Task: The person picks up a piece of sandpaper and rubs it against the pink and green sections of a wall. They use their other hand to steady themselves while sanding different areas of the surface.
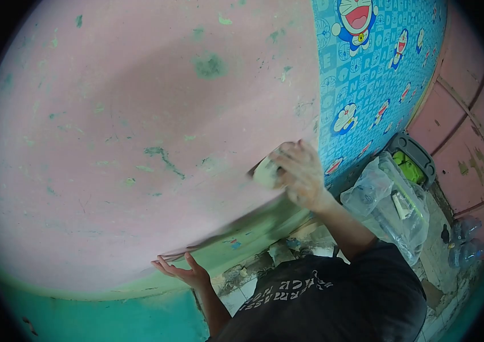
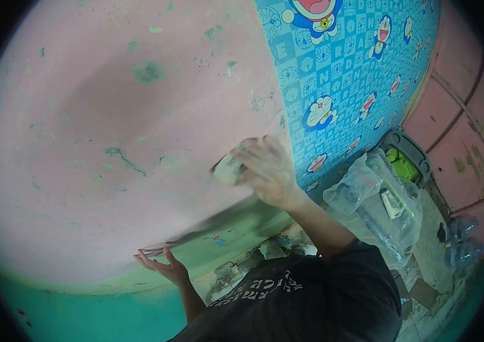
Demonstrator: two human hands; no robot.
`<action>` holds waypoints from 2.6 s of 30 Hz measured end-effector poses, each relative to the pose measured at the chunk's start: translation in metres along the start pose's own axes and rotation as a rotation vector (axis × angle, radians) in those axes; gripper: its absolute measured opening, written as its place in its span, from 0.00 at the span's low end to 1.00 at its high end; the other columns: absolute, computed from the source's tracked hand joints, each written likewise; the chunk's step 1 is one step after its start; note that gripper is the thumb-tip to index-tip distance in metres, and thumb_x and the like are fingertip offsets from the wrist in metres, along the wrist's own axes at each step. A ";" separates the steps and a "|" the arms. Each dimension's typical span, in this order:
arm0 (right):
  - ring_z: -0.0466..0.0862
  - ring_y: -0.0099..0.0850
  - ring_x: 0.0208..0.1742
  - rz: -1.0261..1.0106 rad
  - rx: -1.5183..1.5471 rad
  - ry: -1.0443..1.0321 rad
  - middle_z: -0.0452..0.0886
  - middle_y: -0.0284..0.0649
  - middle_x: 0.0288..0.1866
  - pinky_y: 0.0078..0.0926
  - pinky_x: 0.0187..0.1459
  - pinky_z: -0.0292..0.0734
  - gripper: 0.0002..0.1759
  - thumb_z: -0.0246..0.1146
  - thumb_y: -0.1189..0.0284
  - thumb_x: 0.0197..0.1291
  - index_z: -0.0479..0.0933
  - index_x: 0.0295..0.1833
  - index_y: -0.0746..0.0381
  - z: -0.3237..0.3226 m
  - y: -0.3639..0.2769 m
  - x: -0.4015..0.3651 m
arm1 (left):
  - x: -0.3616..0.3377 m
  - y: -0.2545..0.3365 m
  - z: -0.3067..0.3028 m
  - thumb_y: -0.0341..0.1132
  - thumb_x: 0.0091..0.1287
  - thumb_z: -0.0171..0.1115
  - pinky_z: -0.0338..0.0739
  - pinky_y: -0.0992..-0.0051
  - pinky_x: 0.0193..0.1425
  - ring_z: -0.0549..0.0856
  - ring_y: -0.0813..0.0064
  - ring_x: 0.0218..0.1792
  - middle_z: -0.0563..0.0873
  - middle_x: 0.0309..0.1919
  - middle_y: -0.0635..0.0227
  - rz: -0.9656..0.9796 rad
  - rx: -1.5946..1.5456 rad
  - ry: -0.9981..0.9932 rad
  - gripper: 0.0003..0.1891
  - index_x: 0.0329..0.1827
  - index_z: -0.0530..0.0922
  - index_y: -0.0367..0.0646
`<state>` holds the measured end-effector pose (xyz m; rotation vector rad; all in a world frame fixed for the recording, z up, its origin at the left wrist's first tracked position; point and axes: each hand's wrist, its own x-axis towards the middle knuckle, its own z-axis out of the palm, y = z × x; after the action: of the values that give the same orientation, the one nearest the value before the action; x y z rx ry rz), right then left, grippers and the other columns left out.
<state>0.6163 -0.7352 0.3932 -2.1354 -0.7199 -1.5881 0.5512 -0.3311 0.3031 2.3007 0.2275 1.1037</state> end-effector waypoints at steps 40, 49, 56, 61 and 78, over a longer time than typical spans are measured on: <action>0.83 0.62 0.67 0.170 -0.275 0.440 0.87 0.52 0.62 0.59 0.69 0.77 0.08 0.63 0.80 0.71 0.80 0.53 0.65 0.058 -0.089 0.108 | 0.039 -0.112 -0.102 0.47 0.75 0.67 0.51 0.37 0.85 0.52 0.36 0.87 0.47 0.87 0.38 0.009 -0.048 -0.022 0.45 0.87 0.54 0.35; 0.90 0.47 0.62 0.105 -0.316 0.481 0.90 0.52 0.58 0.43 0.64 0.84 0.08 0.64 0.83 0.66 0.82 0.50 0.65 0.063 -0.099 0.148 | 0.069 -0.120 -0.122 0.33 0.66 0.64 0.46 0.40 0.88 0.51 0.40 0.87 0.48 0.87 0.40 -0.070 -0.324 -0.052 0.45 0.86 0.54 0.32; 0.89 0.54 0.63 -0.212 -0.274 0.204 0.90 0.52 0.58 0.48 0.69 0.82 0.08 0.63 0.84 0.63 0.81 0.46 0.66 0.074 -0.146 0.158 | 0.091 -0.125 -0.134 0.29 0.68 0.60 0.45 0.42 0.88 0.49 0.43 0.88 0.48 0.88 0.44 0.109 -0.342 -0.006 0.43 0.87 0.54 0.34; 0.89 0.53 0.64 0.092 -0.336 0.461 0.90 0.50 0.59 0.48 0.68 0.82 0.09 0.63 0.84 0.63 0.83 0.46 0.63 0.077 -0.135 0.170 | 0.094 -0.145 -0.147 0.30 0.69 0.62 0.45 0.43 0.89 0.48 0.42 0.89 0.47 0.88 0.43 0.052 -0.288 0.005 0.42 0.86 0.55 0.34; 0.90 0.53 0.62 -0.126 -0.347 0.511 0.90 0.51 0.59 0.46 0.62 0.87 0.10 0.68 0.83 0.63 0.84 0.49 0.63 0.085 -0.160 0.246 | 0.133 -0.146 -0.163 0.35 0.74 0.64 0.48 0.39 0.87 0.45 0.39 0.88 0.45 0.88 0.41 0.144 -0.394 0.055 0.41 0.87 0.56 0.38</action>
<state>0.6406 -0.5162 0.6041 -1.7858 -0.4367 -2.3433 0.5262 -0.0914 0.3897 1.9598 -0.1285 1.1650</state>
